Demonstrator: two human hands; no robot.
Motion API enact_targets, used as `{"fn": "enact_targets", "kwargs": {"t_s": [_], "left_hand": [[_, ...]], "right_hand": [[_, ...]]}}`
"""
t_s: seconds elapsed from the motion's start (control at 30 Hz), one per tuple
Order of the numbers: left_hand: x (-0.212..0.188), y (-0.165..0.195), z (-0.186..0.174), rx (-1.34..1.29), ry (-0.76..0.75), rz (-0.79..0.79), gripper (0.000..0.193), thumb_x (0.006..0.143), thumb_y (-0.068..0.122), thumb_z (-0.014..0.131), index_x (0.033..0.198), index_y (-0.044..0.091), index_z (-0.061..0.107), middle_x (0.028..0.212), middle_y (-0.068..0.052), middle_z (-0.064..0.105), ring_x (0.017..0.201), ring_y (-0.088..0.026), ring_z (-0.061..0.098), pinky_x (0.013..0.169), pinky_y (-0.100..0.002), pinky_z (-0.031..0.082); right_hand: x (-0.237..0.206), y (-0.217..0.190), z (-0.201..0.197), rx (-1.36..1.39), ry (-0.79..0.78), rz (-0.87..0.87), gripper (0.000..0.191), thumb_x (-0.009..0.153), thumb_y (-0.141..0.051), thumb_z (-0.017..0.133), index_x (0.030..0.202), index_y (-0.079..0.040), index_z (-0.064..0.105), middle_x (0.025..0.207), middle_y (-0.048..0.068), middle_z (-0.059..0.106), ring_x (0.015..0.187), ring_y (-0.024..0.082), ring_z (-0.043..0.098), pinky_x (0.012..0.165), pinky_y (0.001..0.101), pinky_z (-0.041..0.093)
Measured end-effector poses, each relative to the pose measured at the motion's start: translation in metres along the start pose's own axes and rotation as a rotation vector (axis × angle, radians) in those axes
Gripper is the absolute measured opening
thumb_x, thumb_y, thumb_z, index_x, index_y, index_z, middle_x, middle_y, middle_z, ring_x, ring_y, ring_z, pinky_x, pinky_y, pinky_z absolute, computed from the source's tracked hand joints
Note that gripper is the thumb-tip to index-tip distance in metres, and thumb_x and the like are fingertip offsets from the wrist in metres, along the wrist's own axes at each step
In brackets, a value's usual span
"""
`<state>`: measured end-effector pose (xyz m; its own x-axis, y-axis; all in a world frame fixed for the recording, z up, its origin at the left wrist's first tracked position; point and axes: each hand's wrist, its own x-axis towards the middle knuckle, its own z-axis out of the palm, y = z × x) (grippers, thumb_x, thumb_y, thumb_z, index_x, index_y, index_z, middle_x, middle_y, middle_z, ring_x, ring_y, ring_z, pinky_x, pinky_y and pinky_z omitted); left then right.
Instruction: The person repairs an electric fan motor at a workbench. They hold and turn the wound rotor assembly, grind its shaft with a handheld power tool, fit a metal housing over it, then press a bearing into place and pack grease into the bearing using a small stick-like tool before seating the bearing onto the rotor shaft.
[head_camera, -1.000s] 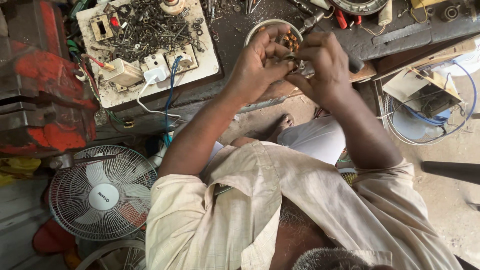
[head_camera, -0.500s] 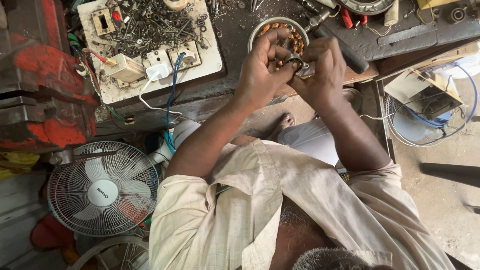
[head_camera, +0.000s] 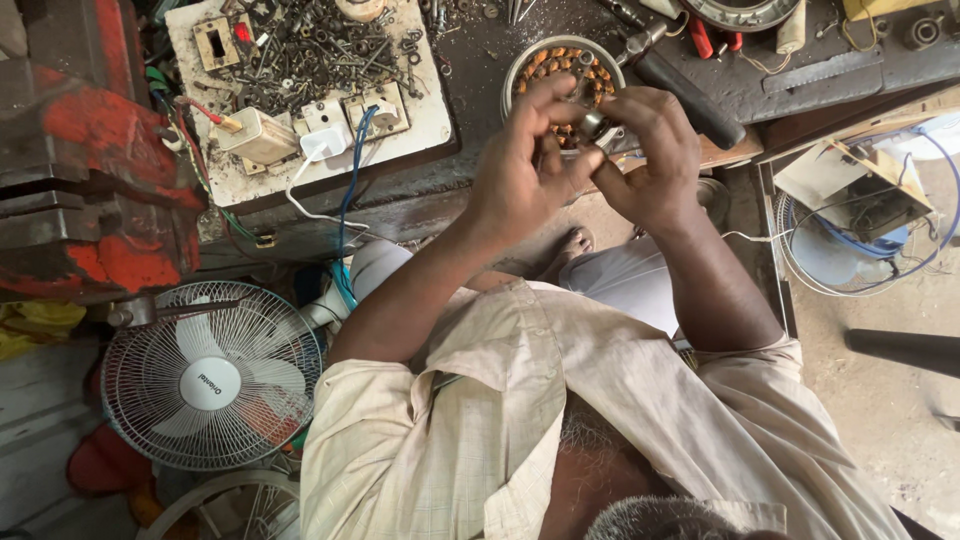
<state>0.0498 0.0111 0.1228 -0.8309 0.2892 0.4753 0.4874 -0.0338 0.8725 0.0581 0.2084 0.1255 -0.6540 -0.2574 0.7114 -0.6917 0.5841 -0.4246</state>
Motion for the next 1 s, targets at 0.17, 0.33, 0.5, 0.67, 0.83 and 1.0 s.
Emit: {"fn": "enact_targets", "kwargs": {"t_s": [0.17,0.33,0.5,0.67,0.83,1.0], "left_hand": [[-0.010,0.018,0.001,0.282,0.022,0.283,0.061,0.103,0.019,0.077,0.152,0.014,0.041,0.133,-0.006,0.067,0.095,-0.010,0.065,0.092,-0.028,0.055],[-0.012,0.024,-0.004,0.175,0.096,0.049,0.050,0.099,0.016,0.079,0.142,0.011,0.054,0.120,-0.003,0.066,0.093,-0.010,0.060,0.081,-0.026,0.051],[-0.010,0.016,0.000,-0.155,0.014,-0.043,0.042,0.104,0.014,0.072,0.141,0.007,0.053,0.121,-0.001,0.065,0.100,-0.005,0.058,0.085,-0.021,0.050],[-0.011,0.001,0.008,-0.369,-0.057,-0.191,0.029,0.105,0.015,0.072,0.129,0.002,0.062,0.105,0.000,0.065,0.087,-0.003,0.055,0.076,-0.018,0.049],[-0.015,-0.016,0.007,-0.531,-0.091,-0.332,0.022,0.104,0.013,0.068,0.121,-0.002,0.068,0.104,-0.001,0.069,0.091,-0.005,0.062,0.080,-0.022,0.052],[-0.031,-0.030,-0.002,-0.721,-0.125,-0.420,0.016,0.109,0.013,0.068,0.117,-0.001,0.068,0.107,-0.001,0.069,0.098,-0.007,0.062,0.093,-0.025,0.051]], "right_hand": [[-0.022,0.007,0.014,0.687,0.063,0.241,0.048,0.101,0.004,0.073,0.138,-0.004,0.043,0.141,0.019,0.062,0.129,0.023,0.064,0.109,0.0350,0.053],[-0.036,0.014,0.018,1.092,0.032,0.369,0.051,0.104,0.000,0.072,0.143,-0.006,0.039,0.146,0.019,0.057,0.137,0.022,0.058,0.121,0.0367,0.048],[-0.037,0.015,0.018,1.237,0.014,0.370,0.051,0.102,-0.007,0.074,0.142,-0.010,0.043,0.154,0.015,0.051,0.139,0.024,0.058,0.121,0.0402,0.048],[-0.035,0.014,0.022,1.224,-0.030,0.322,0.052,0.100,-0.011,0.078,0.143,-0.014,0.050,0.158,0.012,0.048,0.148,0.024,0.049,0.127,0.0409,0.043],[-0.035,0.013,0.027,1.161,-0.092,0.289,0.050,0.100,-0.008,0.077,0.141,-0.015,0.051,0.159,0.013,0.045,0.149,0.024,0.048,0.126,0.0415,0.041],[-0.039,0.010,0.031,1.116,-0.160,0.264,0.047,0.101,-0.004,0.074,0.142,-0.014,0.054,0.165,0.014,0.041,0.149,0.025,0.046,0.127,0.0424,0.038]]}}
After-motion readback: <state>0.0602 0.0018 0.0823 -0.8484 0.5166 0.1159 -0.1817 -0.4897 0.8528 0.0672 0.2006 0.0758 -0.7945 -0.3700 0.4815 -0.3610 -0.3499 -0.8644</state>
